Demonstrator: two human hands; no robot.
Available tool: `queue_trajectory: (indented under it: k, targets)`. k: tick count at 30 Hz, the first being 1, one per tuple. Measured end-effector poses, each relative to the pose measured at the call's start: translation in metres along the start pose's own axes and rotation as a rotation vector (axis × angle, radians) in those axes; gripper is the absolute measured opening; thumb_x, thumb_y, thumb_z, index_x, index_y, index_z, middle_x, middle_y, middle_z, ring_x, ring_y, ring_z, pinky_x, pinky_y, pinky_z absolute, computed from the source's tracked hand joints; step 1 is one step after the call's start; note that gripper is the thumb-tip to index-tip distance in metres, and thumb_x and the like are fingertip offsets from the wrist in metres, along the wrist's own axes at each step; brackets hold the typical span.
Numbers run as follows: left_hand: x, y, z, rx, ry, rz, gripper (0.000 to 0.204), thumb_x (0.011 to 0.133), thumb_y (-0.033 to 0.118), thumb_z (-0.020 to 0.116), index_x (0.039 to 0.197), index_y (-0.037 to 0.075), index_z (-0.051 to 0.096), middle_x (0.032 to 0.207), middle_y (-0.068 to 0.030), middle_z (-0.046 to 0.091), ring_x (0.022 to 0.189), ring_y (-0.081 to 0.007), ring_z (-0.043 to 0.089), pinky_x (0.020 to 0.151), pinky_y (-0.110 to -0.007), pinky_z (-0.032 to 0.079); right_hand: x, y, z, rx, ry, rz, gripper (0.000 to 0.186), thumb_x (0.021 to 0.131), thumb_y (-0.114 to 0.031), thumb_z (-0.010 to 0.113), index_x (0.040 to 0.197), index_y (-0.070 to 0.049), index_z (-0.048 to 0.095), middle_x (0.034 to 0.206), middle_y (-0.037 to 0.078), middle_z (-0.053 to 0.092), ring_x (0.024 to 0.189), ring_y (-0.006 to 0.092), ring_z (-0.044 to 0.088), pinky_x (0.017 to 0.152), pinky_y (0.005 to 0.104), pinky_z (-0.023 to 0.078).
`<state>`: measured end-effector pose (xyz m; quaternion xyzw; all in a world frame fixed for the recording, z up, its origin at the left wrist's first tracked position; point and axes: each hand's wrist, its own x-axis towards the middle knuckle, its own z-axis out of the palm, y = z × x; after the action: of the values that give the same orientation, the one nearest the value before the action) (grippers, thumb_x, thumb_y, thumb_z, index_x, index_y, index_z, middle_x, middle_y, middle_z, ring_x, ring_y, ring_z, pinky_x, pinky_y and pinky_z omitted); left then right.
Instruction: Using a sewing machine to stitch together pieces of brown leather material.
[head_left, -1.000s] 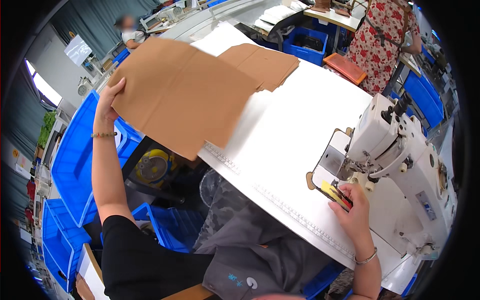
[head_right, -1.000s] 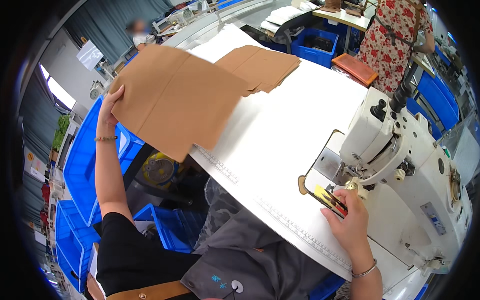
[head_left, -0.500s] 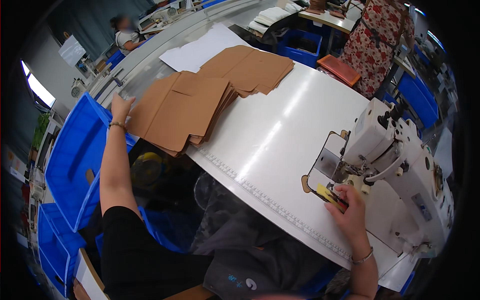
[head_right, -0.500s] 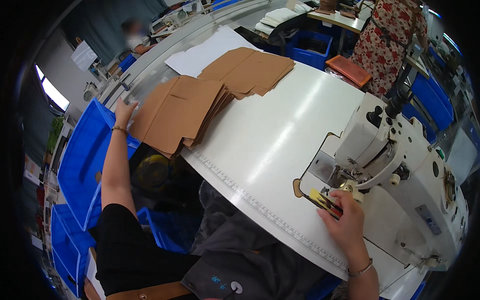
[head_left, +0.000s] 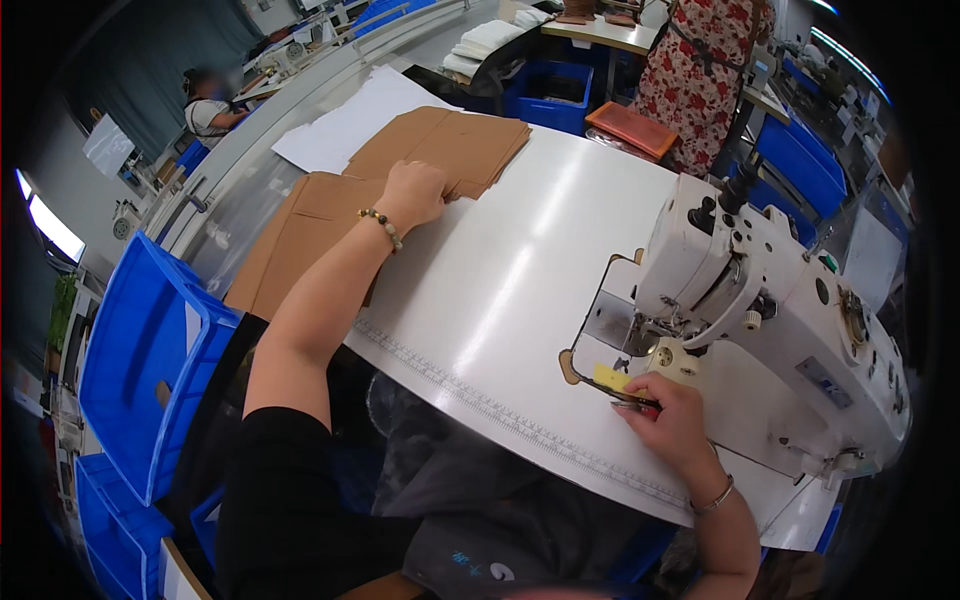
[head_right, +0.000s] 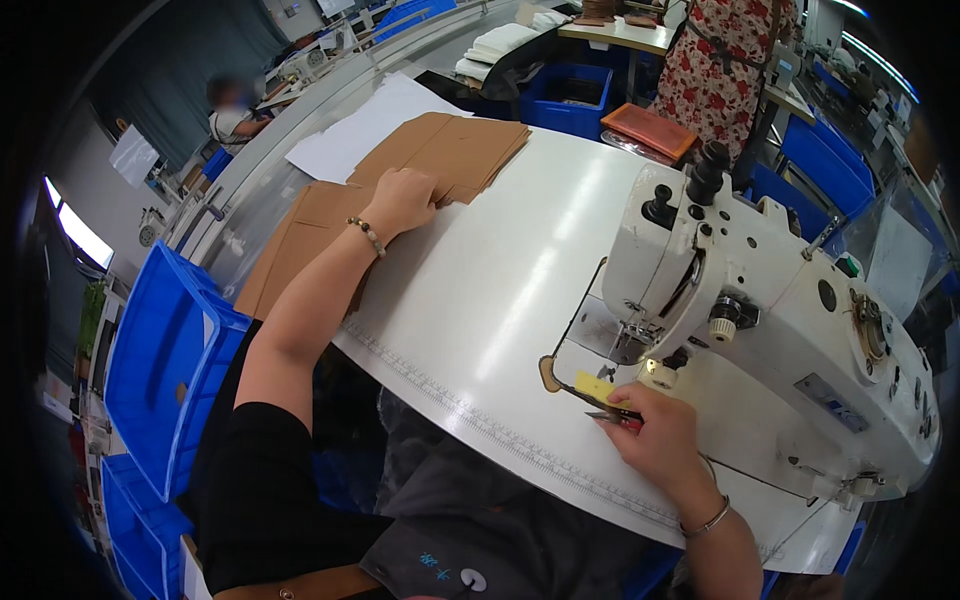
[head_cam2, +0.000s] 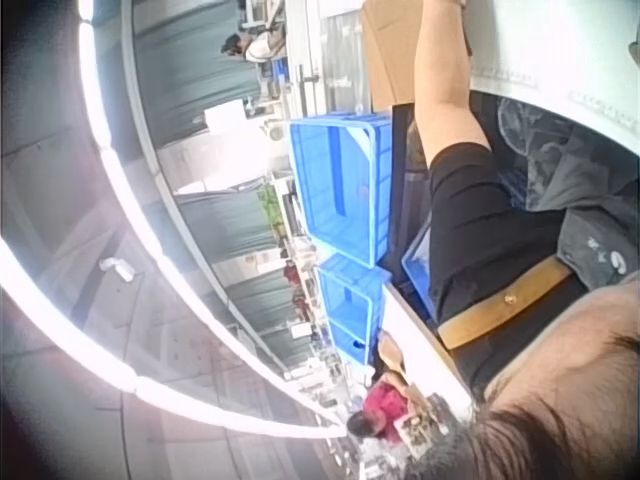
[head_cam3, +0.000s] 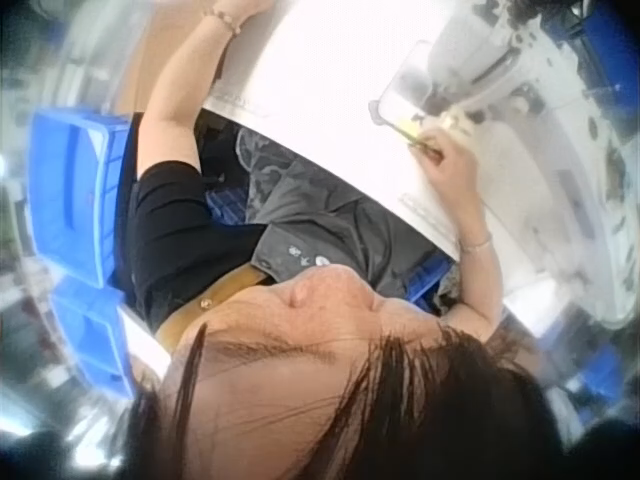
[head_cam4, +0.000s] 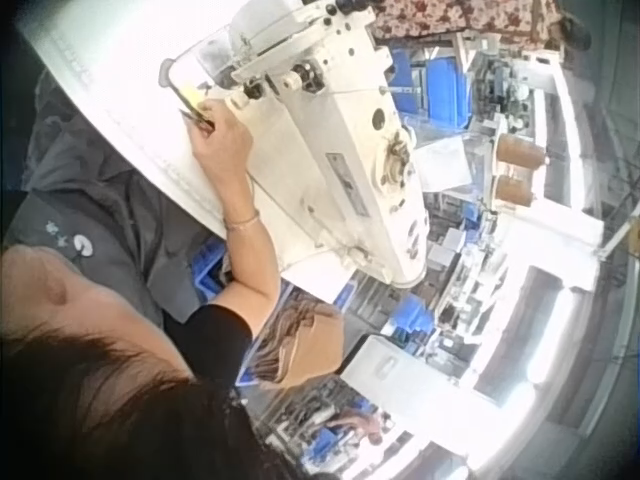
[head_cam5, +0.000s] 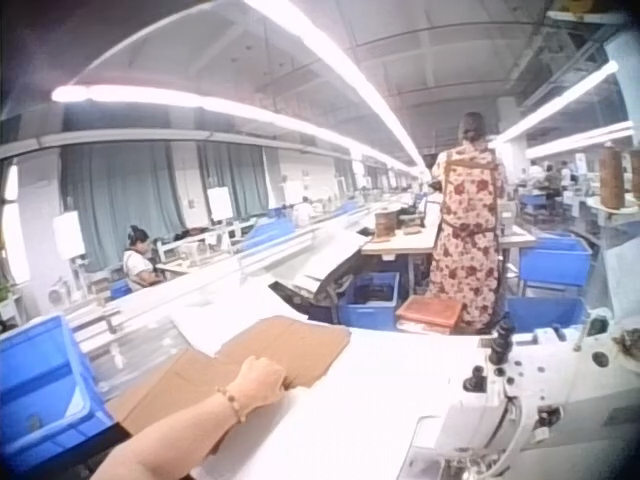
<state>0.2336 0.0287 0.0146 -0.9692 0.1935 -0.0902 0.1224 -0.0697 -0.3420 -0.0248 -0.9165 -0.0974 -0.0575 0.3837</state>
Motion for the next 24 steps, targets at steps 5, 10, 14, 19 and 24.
queue_trajectory:
  k: [5, 10, 14, 19, 24]
  targets:
    - [0.014, -0.014, 0.014, -0.169, 0.144, -0.111, 0.018, 0.094, 0.024, 0.063, 0.092, 0.012, 0.076, 0.092, -0.0141, 0.074, 0.09, -0.0351, 0.071, 0.077, -0.048, 0.054, -0.002, 0.003, 0.002, -0.087, 0.02, -0.064, 0.023, 0.079, -0.024, 0.084, 0.089, -0.009, 0.069, 0.071, 0.007, 0.068, 0.06, 0.0248, 0.067, 0.056, 0.0333, 0.05]
    - [0.016, -0.05, -0.024, -0.393, 0.622, -0.434, 0.025, 0.1, 0.03, 0.059, 0.095, 0.007, 0.066, 0.091, -0.0194, 0.071, 0.088, -0.0429, 0.067, 0.075, -0.052, 0.051, 0.0, -0.007, -0.004, -0.085, -0.043, -0.066, 0.02, 0.081, -0.024, 0.082, 0.086, -0.01, 0.068, 0.067, 0.006, 0.064, 0.055, 0.0256, 0.061, 0.053, 0.0366, 0.047]
    - [-0.004, -0.003, -0.077, -0.339, 0.728, -0.166, 0.019, 0.1, 0.024, 0.06, 0.095, 0.006, 0.064, 0.1, -0.0145, 0.074, 0.099, -0.0373, 0.068, 0.078, -0.048, 0.054, 0.0, 0.003, 0.001, -0.143, 0.103, -0.339, 0.015, 0.081, -0.021, 0.08, 0.084, -0.012, 0.068, 0.072, 0.003, 0.061, 0.059, 0.0215, 0.06, 0.05, 0.0365, 0.045]
    - [-0.068, 0.093, -0.076, -0.108, 0.457, 0.539, 0.011, 0.095, 0.014, 0.061, 0.096, 0.004, 0.065, 0.133, -0.0085, 0.067, 0.133, -0.0306, 0.057, 0.107, -0.041, 0.048, -0.004, -0.006, 0.0, -0.3, 0.143, -0.45, 0.015, 0.079, -0.015, 0.081, 0.087, -0.012, 0.068, 0.089, -0.001, 0.061, 0.065, 0.0145, 0.063, 0.05, 0.0308, 0.046]
    - [-0.135, 0.164, -0.051, -0.201, 0.261, 0.868, 0.016, 0.089, 0.016, 0.058, 0.098, 0.003, 0.064, 0.133, -0.014, 0.065, 0.132, -0.0317, 0.058, 0.11, -0.047, 0.046, -0.002, -0.008, 0.004, -0.348, 0.169, -0.504, 0.03, 0.077, -0.01, 0.078, 0.106, -0.011, 0.071, 0.122, 0.005, 0.07, 0.069, 0.013, 0.068, 0.051, 0.0287, 0.051]
